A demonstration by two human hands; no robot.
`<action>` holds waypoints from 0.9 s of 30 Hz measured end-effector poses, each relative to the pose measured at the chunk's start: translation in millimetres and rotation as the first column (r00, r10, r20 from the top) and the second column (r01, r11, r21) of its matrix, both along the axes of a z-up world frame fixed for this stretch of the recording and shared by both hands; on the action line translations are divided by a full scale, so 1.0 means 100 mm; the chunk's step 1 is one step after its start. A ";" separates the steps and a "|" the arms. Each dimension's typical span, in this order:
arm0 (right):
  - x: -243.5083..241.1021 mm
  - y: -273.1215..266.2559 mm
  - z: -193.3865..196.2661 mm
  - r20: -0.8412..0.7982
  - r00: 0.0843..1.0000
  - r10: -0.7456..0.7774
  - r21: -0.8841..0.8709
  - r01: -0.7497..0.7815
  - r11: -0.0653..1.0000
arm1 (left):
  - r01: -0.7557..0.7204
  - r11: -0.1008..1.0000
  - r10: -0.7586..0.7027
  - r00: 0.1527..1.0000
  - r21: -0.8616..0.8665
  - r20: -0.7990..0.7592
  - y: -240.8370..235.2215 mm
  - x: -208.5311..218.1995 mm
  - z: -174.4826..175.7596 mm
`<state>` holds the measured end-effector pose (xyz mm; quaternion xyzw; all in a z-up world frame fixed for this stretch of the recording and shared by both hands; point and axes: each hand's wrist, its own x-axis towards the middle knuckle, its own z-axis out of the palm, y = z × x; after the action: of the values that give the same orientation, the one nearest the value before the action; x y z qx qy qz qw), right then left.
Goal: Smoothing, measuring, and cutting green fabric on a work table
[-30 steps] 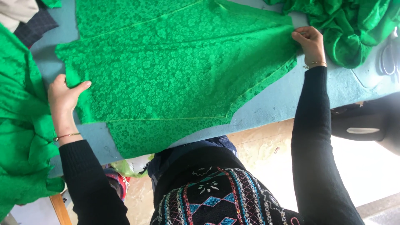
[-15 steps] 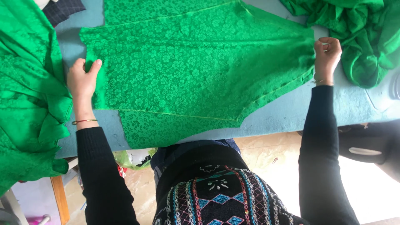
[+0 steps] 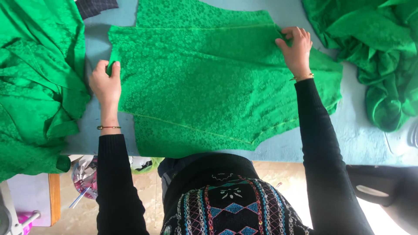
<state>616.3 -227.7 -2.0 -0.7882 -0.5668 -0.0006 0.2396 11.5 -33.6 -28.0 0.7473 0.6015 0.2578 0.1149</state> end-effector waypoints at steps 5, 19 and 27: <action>0.03 0.31 -0.12 -0.094 0.990 -0.107 -0.121 0.096 0.988 | 0.008 1.000 -0.008 1.000 -0.001 -0.006 0.02 -0.06 -0.07; -0.04 0.55 -0.09 -0.047 0.995 0.088 0.053 -0.086 0.995 | -0.130 0.991 0.129 0.988 -0.004 -0.086 -0.19 -0.11 0.11; -0.77 -0.38 0.58 -0.051 0.996 -0.074 0.104 0.078 0.991 | 0.009 0.997 -0.013 0.998 -0.072 -0.054 -0.26 -0.23 0.21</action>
<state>539.2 -265.8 56.5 -0.7952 -0.5298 -0.0215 0.2941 -11.3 -59.7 -7.3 0.7527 0.6092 0.2150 0.1268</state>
